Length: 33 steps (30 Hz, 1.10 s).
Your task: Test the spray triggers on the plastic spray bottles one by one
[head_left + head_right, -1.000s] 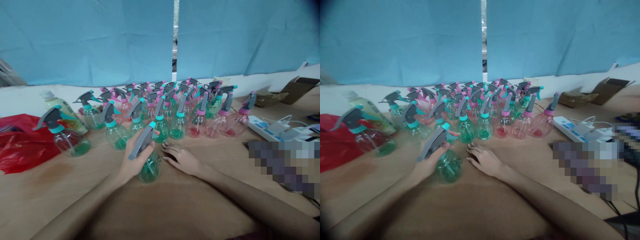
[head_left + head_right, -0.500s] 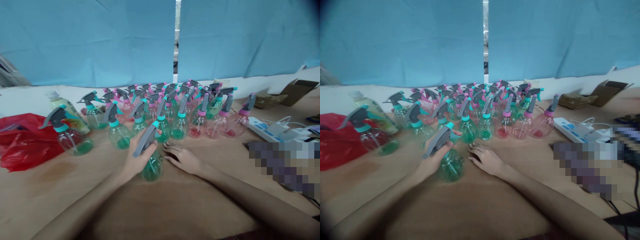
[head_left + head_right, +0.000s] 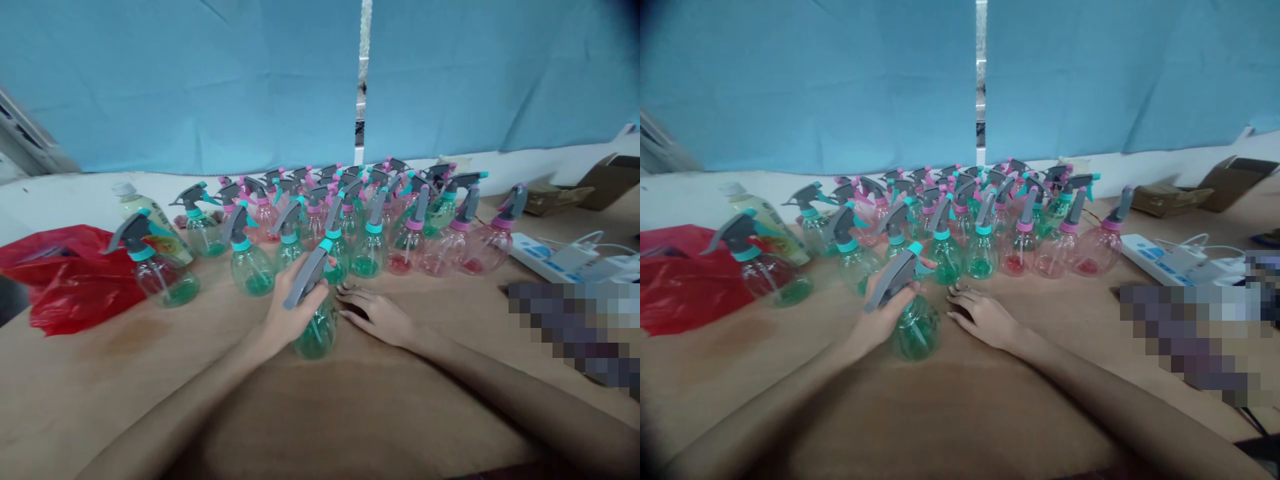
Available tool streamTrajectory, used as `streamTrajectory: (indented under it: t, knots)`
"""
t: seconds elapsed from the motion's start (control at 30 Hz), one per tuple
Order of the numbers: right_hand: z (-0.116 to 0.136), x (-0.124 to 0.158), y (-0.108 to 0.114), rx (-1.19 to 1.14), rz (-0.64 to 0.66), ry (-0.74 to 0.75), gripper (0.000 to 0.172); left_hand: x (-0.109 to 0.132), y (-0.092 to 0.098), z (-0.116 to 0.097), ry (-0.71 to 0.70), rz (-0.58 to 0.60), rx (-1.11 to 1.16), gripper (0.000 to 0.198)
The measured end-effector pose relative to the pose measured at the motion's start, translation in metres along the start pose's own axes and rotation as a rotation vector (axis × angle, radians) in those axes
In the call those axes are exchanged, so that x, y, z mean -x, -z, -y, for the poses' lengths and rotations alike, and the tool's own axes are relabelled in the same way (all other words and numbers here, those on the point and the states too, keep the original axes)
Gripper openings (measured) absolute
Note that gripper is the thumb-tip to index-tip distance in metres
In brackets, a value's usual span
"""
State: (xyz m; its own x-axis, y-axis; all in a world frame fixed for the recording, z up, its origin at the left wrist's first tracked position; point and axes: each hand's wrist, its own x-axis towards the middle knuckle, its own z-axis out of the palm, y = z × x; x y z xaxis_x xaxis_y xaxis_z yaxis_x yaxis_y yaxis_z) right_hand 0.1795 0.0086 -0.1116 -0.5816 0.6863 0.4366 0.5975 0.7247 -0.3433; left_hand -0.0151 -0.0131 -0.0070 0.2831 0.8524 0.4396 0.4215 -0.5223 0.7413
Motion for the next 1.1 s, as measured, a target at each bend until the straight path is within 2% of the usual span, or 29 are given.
streamTrajectory:
  t: [0.37, 0.83, 1.1]
  knots:
    - [0.0001, 0.0001, -0.0015, -0.024, -0.003, -0.010, 0.036, -0.0017, 0.0007, -0.0009, -0.009, 0.020, 0.036, 0.026]
    - [0.0011, -0.0011, -0.0006, -0.034, -0.003, -0.021, 0.036, -0.0031, 0.0063, -0.0036, -0.073, 0.081, 0.022, 0.007]
    - [-0.0005, -0.0002, -0.0025, -0.015, 0.010, -0.023, 0.037, -0.0008, 0.0007, -0.0027, -0.001, 0.005, 0.022, 0.023]
